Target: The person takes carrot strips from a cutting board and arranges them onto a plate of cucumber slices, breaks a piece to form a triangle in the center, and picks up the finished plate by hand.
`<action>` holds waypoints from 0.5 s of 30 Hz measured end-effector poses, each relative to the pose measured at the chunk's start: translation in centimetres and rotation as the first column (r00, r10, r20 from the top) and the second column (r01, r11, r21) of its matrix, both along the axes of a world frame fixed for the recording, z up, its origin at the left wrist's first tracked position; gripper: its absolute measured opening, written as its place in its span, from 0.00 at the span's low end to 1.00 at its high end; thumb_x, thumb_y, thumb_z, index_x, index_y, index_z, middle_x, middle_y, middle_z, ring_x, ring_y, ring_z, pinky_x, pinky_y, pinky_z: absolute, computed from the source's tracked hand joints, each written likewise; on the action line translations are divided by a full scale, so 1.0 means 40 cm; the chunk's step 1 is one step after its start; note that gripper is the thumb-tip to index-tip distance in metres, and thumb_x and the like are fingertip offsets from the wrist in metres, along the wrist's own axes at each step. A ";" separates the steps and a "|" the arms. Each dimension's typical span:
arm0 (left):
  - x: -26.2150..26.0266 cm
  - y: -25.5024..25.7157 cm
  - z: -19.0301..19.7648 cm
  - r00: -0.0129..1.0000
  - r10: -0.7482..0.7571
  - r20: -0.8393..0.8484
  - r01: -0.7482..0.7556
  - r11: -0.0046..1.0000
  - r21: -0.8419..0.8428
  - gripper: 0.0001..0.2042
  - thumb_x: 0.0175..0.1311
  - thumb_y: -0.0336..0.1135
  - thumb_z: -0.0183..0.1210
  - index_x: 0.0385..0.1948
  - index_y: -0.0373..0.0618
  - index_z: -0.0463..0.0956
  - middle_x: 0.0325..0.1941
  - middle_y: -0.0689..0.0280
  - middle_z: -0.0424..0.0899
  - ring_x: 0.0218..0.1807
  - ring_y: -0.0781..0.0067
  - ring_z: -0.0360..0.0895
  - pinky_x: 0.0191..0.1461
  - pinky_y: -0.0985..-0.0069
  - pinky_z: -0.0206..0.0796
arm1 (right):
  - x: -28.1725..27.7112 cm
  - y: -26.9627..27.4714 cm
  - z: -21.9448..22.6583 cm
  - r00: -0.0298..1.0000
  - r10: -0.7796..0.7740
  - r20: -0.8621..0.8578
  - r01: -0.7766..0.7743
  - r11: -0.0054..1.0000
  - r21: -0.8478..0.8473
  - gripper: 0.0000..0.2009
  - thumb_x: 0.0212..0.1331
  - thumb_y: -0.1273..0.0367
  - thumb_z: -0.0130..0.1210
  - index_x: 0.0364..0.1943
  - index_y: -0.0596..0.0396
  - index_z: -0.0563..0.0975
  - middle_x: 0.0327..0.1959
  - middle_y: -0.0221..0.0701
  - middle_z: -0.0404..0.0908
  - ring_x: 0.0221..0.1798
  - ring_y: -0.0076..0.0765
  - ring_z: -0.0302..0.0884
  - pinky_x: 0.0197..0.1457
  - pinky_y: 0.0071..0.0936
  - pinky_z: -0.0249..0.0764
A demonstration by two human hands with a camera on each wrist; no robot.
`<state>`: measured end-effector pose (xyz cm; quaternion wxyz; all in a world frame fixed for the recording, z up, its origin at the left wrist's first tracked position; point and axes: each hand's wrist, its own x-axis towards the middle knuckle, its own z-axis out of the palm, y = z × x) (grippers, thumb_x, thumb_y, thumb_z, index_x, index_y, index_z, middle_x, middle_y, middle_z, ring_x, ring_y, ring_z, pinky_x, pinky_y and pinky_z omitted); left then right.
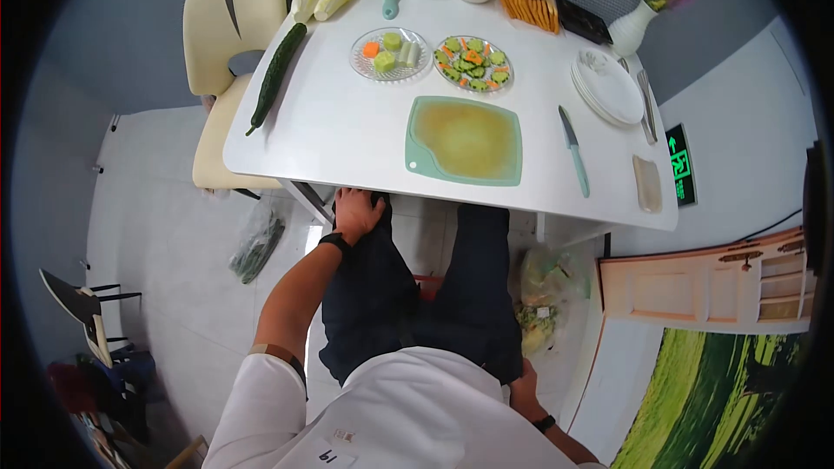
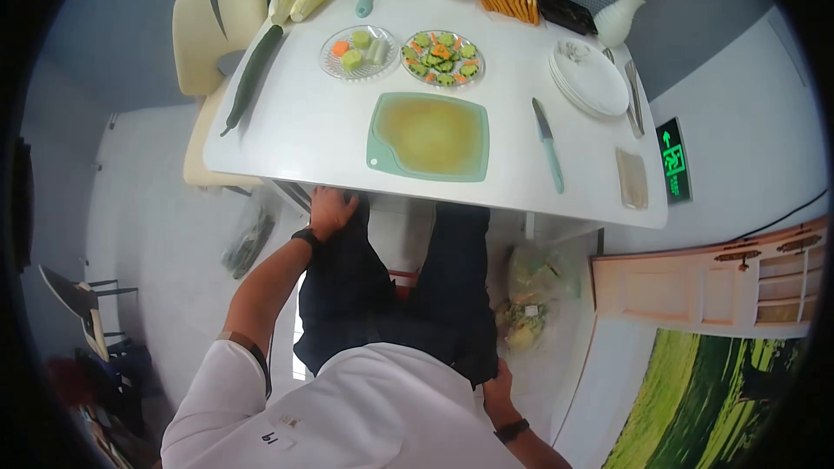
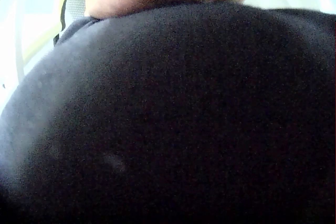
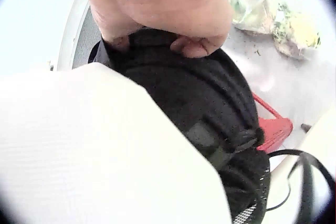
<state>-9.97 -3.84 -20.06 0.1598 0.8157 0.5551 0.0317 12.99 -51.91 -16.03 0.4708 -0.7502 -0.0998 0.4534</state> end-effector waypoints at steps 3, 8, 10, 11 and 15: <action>-0.005 0.001 -0.042 0.994 0.009 0.113 -0.019 0.996 0.086 0.25 0.60 0.50 0.60 0.54 0.44 0.81 0.58 0.52 0.82 0.65 0.45 0.71 0.70 0.49 0.59 | 0.031 -0.042 0.033 0.989 0.142 -0.036 -0.143 0.989 -0.044 0.21 0.59 0.68 0.68 0.53 0.64 0.76 0.48 0.31 0.82 0.50 0.24 0.78 0.57 0.27 0.75; -0.016 0.024 -0.070 0.990 0.010 0.143 -0.017 0.999 0.048 0.25 0.59 0.50 0.60 0.57 0.49 0.80 0.59 0.53 0.81 0.65 0.48 0.73 0.69 0.48 0.59 | 0.109 -0.067 0.098 0.918 0.367 -0.150 -0.393 0.891 -0.226 0.25 0.55 0.68 0.69 0.55 0.65 0.73 0.50 0.38 0.82 0.53 0.31 0.80 0.57 0.30 0.76; -0.020 0.028 -0.067 0.981 -0.038 0.189 0.028 0.998 0.053 0.25 0.62 0.51 0.58 0.59 0.52 0.78 0.60 0.54 0.81 0.65 0.48 0.73 0.69 0.49 0.60 | 0.169 -0.100 0.108 0.801 0.166 -0.576 -0.356 0.904 -0.235 0.22 0.56 0.72 0.65 0.55 0.62 0.74 0.52 0.41 0.81 0.58 0.39 0.79 0.60 0.37 0.75; -0.019 0.035 -0.070 0.982 -0.029 0.186 0.021 0.999 0.045 0.25 0.62 0.51 0.58 0.59 0.52 0.78 0.60 0.54 0.81 0.65 0.48 0.73 0.69 0.49 0.60 | 0.210 -0.141 0.098 0.798 0.167 -0.580 -0.364 0.900 -0.242 0.22 0.56 0.72 0.65 0.55 0.62 0.74 0.52 0.41 0.81 0.58 0.39 0.79 0.60 0.37 0.75; -0.023 0.048 -0.053 0.981 -0.020 0.194 0.038 0.995 -0.092 0.25 0.68 0.55 0.52 0.61 0.52 0.77 0.63 0.57 0.81 0.66 0.49 0.73 0.69 0.53 0.62 | 0.389 -0.275 0.070 0.582 -0.147 -0.800 -0.110 0.960 -0.257 0.20 0.59 0.74 0.59 0.57 0.54 0.73 0.56 0.45 0.79 0.63 0.54 0.75 0.65 0.54 0.70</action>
